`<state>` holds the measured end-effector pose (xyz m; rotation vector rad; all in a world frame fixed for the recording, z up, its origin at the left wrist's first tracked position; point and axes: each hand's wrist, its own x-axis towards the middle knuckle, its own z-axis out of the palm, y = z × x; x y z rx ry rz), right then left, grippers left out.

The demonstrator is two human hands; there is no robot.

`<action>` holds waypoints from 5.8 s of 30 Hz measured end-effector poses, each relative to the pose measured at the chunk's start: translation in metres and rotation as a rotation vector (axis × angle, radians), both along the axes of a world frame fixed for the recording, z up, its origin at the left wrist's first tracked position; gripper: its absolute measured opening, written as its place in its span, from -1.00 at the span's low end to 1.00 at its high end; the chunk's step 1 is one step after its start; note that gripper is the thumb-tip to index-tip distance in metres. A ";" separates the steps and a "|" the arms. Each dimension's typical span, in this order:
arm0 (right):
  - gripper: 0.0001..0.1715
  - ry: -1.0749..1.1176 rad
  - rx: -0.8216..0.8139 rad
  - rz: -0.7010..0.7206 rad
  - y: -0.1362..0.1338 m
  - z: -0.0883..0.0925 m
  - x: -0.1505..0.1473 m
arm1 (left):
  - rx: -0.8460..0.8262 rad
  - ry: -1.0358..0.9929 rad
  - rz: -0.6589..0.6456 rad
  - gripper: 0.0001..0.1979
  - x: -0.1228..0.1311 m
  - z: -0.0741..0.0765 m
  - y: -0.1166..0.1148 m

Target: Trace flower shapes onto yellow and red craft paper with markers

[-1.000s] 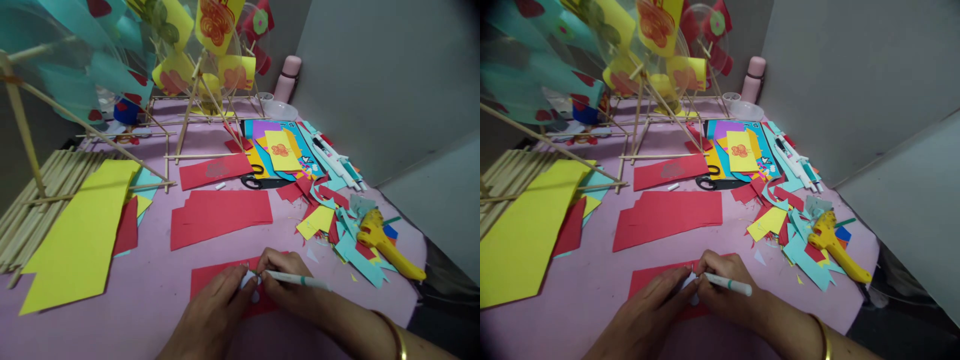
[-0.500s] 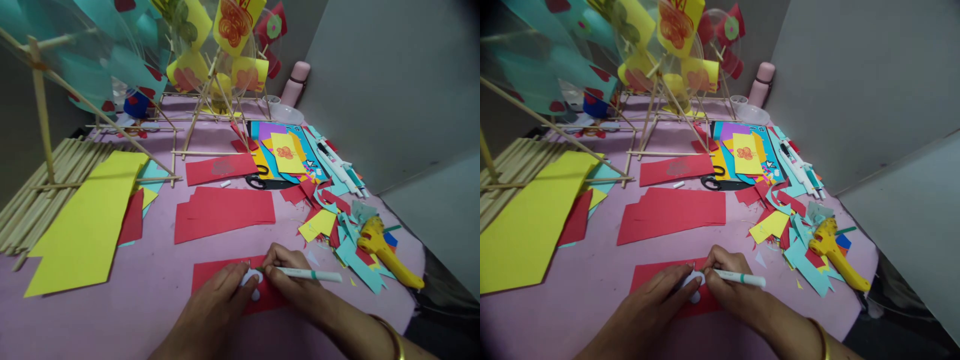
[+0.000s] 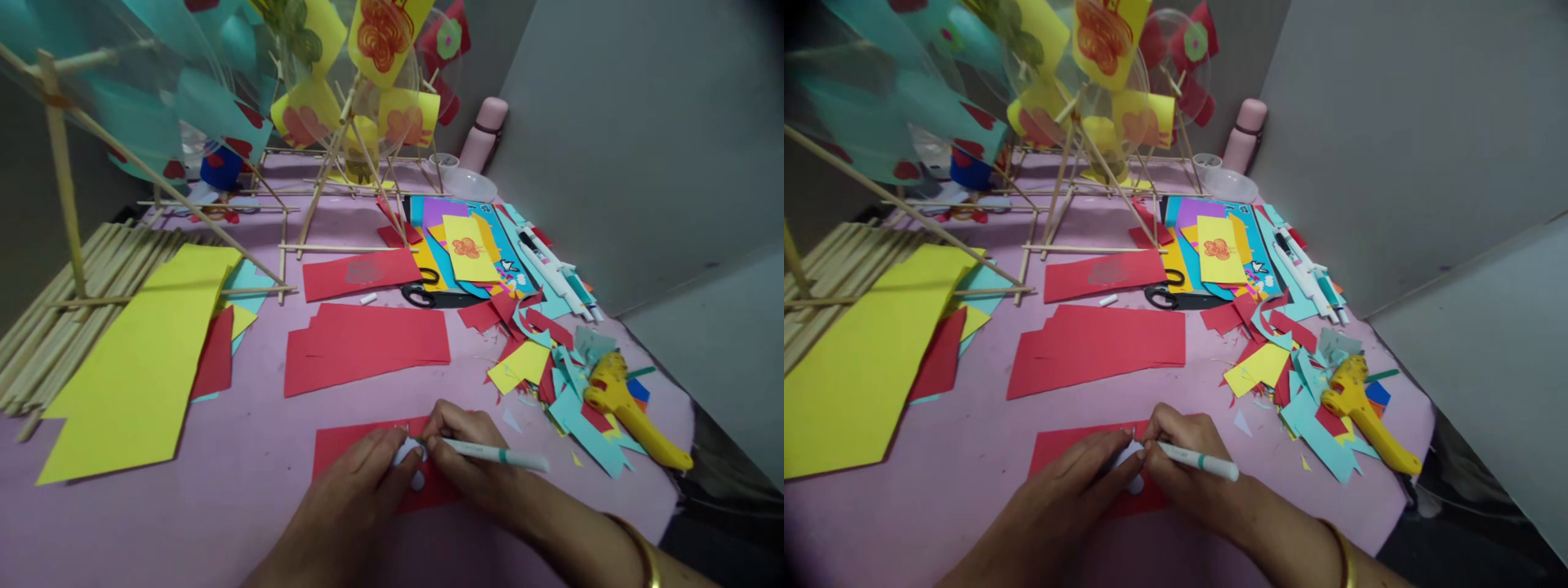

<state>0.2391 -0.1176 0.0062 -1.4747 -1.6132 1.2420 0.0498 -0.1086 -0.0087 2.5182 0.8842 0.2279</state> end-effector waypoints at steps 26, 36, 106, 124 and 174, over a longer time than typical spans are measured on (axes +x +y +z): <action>-0.89 -0.082 0.013 0.011 -0.001 0.007 0.005 | 0.023 0.027 -0.023 -0.69 0.000 0.001 0.001; -0.88 -0.130 0.004 0.008 -0.002 0.010 0.005 | 0.094 -0.059 0.019 -0.73 0.003 0.000 0.001; -0.84 -0.101 0.099 0.152 -0.009 0.008 0.011 | -0.068 -0.100 0.013 -0.70 -0.002 0.012 0.008; -0.84 0.009 0.139 0.197 -0.014 -0.001 0.009 | -0.166 -0.217 0.004 -0.68 -0.003 0.021 0.016; -0.87 -0.083 0.021 0.122 -0.012 0.007 0.010 | -0.202 -0.225 -0.009 -0.67 -0.006 0.009 0.013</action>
